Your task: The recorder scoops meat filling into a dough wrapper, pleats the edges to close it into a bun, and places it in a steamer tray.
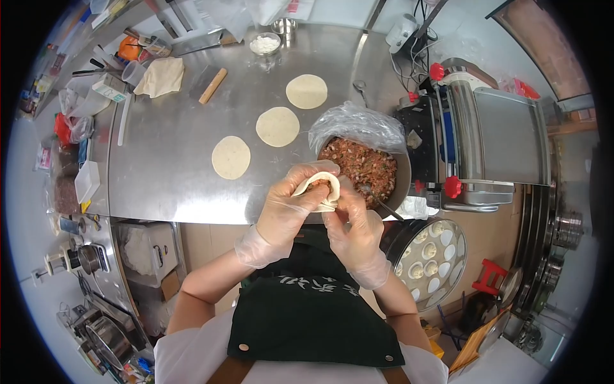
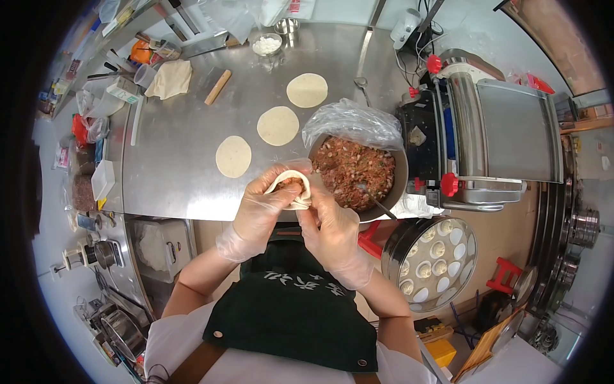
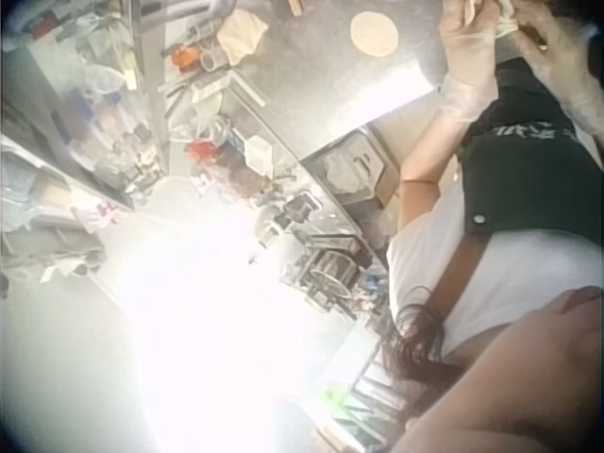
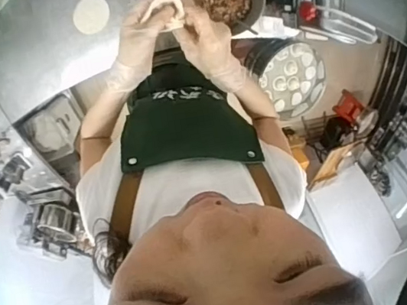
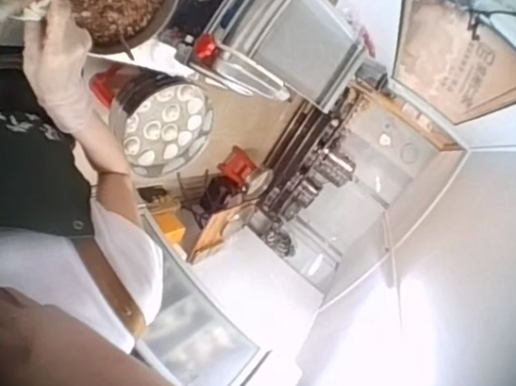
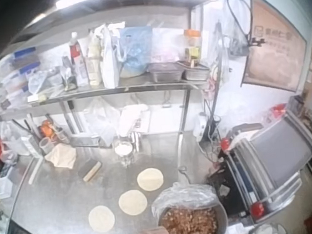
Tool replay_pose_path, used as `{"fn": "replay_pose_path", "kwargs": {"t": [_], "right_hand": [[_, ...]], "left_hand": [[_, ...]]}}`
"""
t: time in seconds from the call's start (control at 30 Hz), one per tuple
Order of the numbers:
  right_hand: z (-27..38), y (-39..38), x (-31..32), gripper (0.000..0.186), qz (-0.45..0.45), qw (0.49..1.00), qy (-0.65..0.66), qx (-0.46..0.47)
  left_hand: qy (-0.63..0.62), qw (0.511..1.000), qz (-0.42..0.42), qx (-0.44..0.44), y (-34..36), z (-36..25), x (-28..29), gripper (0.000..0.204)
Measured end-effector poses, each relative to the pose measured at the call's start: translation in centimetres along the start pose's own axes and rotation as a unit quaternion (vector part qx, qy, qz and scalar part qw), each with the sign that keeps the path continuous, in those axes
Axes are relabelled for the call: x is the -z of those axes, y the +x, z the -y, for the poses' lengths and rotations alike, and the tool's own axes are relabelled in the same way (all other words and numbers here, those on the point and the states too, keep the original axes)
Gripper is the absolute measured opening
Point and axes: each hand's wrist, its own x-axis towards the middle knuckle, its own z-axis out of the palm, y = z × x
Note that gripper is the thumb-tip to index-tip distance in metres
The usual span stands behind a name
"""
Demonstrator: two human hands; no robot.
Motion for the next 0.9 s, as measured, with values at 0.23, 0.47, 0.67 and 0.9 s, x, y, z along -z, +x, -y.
{"fn": "replay_pose_path", "kwargs": {"t": [0.23, 0.47, 0.67, 0.9], "right_hand": [[-0.5, -0.1, 0.5, 0.032, 0.017, 0.990, -0.089, 0.112], [-0.5, -0.1, 0.6, 0.029, 0.015, 0.997, -0.054, 0.057], [0.4, -0.1, 0.4, 0.030, 0.001, 0.997, -0.034, 0.066], [0.4, -0.3, 0.9, 0.027, 0.008, 0.991, -0.100, 0.092]], "left_hand": [[0.003, 0.998, 0.050, 0.032, 0.0, -1.4, 0.1, 0.031], [0.157, 0.979, 0.108, -0.073, 0.3, -0.9, 0.3, 0.032], [0.146, 0.980, 0.120, -0.055, 0.5, -1.1, 0.8, 0.031], [0.212, 0.958, 0.118, -0.153, 0.8, -0.3, 0.9, 0.033]]}}
